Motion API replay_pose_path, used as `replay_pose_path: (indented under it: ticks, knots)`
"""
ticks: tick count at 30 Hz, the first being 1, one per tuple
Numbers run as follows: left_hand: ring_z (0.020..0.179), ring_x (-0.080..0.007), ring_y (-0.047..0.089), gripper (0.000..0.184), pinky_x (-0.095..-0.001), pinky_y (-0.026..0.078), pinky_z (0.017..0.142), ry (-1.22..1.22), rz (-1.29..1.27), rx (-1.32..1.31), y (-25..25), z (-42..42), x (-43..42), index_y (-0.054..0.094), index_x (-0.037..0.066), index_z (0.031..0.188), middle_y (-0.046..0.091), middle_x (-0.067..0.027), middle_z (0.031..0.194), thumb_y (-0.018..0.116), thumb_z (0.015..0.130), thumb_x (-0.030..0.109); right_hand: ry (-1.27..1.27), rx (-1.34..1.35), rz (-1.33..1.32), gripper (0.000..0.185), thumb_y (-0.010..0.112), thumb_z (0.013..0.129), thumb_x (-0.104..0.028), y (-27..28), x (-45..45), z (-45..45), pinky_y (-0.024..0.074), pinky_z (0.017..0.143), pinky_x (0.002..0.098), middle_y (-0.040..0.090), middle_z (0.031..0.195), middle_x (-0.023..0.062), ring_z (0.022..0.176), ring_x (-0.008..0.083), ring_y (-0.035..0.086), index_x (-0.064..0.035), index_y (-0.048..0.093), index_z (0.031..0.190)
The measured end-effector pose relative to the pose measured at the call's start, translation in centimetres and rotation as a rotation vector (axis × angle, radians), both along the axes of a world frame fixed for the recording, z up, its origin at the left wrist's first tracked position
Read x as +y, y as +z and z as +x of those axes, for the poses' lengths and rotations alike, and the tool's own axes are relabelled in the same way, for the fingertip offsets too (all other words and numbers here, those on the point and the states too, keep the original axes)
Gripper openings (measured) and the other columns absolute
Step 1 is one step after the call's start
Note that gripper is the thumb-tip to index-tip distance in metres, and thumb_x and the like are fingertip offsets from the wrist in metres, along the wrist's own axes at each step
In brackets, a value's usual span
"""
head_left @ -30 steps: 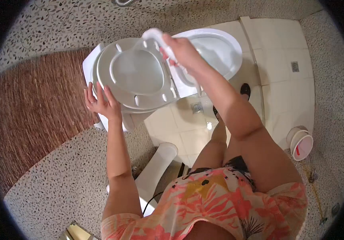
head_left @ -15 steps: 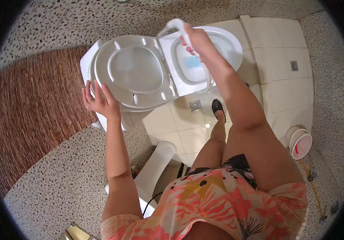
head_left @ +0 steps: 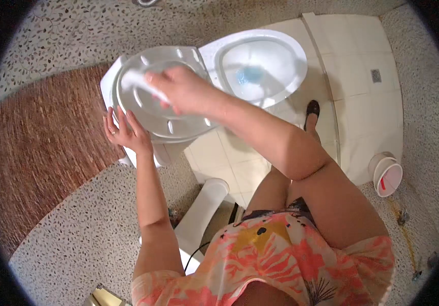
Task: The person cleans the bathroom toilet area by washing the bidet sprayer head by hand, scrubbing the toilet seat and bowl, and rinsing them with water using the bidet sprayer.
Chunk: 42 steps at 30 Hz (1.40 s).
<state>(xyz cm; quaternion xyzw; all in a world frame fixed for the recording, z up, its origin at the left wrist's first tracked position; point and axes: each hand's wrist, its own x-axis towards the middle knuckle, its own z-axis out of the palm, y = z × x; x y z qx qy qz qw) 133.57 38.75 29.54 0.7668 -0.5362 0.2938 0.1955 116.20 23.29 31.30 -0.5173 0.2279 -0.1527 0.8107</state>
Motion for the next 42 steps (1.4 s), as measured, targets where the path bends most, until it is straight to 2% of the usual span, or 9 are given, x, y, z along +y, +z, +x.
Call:
replay_pose_path:
  ticks: [3,7,9,11,16,28,33,36,42]
  knots:
    - [0.114,-0.0278,0.040,0.023,-0.0411,0.029,0.097,0.025,0.012,-0.020,0.2,-0.4,-0.1,0.062,0.001,0.101,0.054,-0.0132,0.113,0.057,0.082,0.014,0.066,0.109,-0.271,0.052,0.038,0.088,-0.044,-1.2,4.8,-2.9,0.0454,0.069,0.0428,0.061,0.071,0.0193,0.071,0.0339,0.061,0.0015,0.059,0.075]
    - [0.112,-0.0279,0.040,0.023,-0.0416,0.030,0.096,0.015,-0.009,0.006,0.2,-0.1,-0.3,0.062,0.001,0.101,0.052,-0.0128,0.114,0.057,0.082,0.014,0.246,0.396,-0.285,0.054,0.033,0.089,-0.047,-8.9,9.2,-6.6,0.0433,0.073,0.0429,0.061,0.082,0.0198,0.083,0.0323,0.059,-0.0002,0.059,0.085]
    - [0.112,-0.0282,0.039,0.022,-0.0416,0.032,0.095,0.045,0.020,-0.026,0.1,-0.2,0.0,0.062,0.003,0.101,0.051,-0.0128,0.115,0.056,0.083,0.013,0.059,0.487,-0.061,0.046,0.041,0.089,-0.043,-11.8,7.1,-7.2,0.0426,0.054,0.0291,0.055,0.062,0.0065,0.057,0.0162,0.052,-0.0003,0.058,0.085]
    - [0.112,-0.0282,0.039,0.022,-0.0415,0.033,0.094,0.042,0.035,-0.043,0.1,-0.1,0.0,0.062,0.003,0.101,0.051,-0.0129,0.115,0.056,0.083,0.014,-0.114,0.372,0.044,0.045,0.041,0.089,-0.046,-14.3,2.8,-6.4,0.0411,0.050,0.0267,0.052,0.064,0.0010,0.056,0.0099,0.048,-0.0036,0.057,0.086]
    - [0.110,-0.0282,0.041,0.022,-0.0412,0.035,0.092,0.022,-0.027,-0.009,0.0,-0.3,-0.1,0.063,0.004,0.101,0.053,-0.0127,0.112,0.057,0.082,0.014,-0.335,0.156,0.183,0.043,0.041,0.090,-0.042,-8.0,-3.9,-6.5,0.0341,0.043,0.0223,0.051,0.064,0.0018,0.049,0.0081,0.041,-0.0030,0.057,0.081]
    - [0.109,-0.0265,0.042,0.024,-0.0404,0.033,0.092,0.047,-0.017,-0.015,-0.1,-0.8,-0.4,0.064,0.005,0.100,0.055,-0.0099,0.111,0.055,0.084,0.020,-0.136,0.396,0.175,0.047,0.039,0.090,-0.044,-13.4,-3.9,-8.7,0.0317,0.041,0.0232,0.051,0.064,0.0030,0.046,0.0088,0.039,-0.0007,0.057,0.080]
    - [0.110,-0.0255,0.041,0.024,-0.0402,0.034,0.092,0.045,-0.058,0.063,-0.1,-1.0,-0.5,0.064,0.005,0.100,0.055,-0.0083,0.111,0.055,0.084,0.020,-0.006,0.548,0.111,0.054,0.037,0.089,-0.046,-18.8,4.7,-12.1,0.0448,0.063,0.0395,0.059,0.067,0.0160,0.061,0.0275,0.058,0.0029,0.058,0.082]
    - [0.110,-0.0251,0.041,0.025,-0.0397,0.034,0.091,0.085,0.016,-0.042,-0.2,-0.4,-0.1,0.064,0.004,0.100,0.056,-0.0082,0.110,0.055,0.084,0.021,-0.008,0.673,-0.023,0.052,0.037,0.090,-0.043,-20.5,7.1,-14.2,0.0426,0.073,0.0431,0.060,0.080,0.0222,0.078,0.0350,0.058,0.0041,0.058,0.085]
    - [0.109,-0.0247,0.043,0.026,-0.0402,0.033,0.092,0.054,-0.035,0.027,-0.2,-0.6,-0.5,0.064,0.003,0.100,0.057,-0.0088,0.109,0.055,0.084,0.022,-0.069,0.667,-0.155,0.046,0.037,0.090,-0.040,-19.7,7.1,-12.3,0.0414,0.076,0.0455,0.058,0.088,0.0248,0.085,0.0395,0.056,0.0025,0.056,0.088]
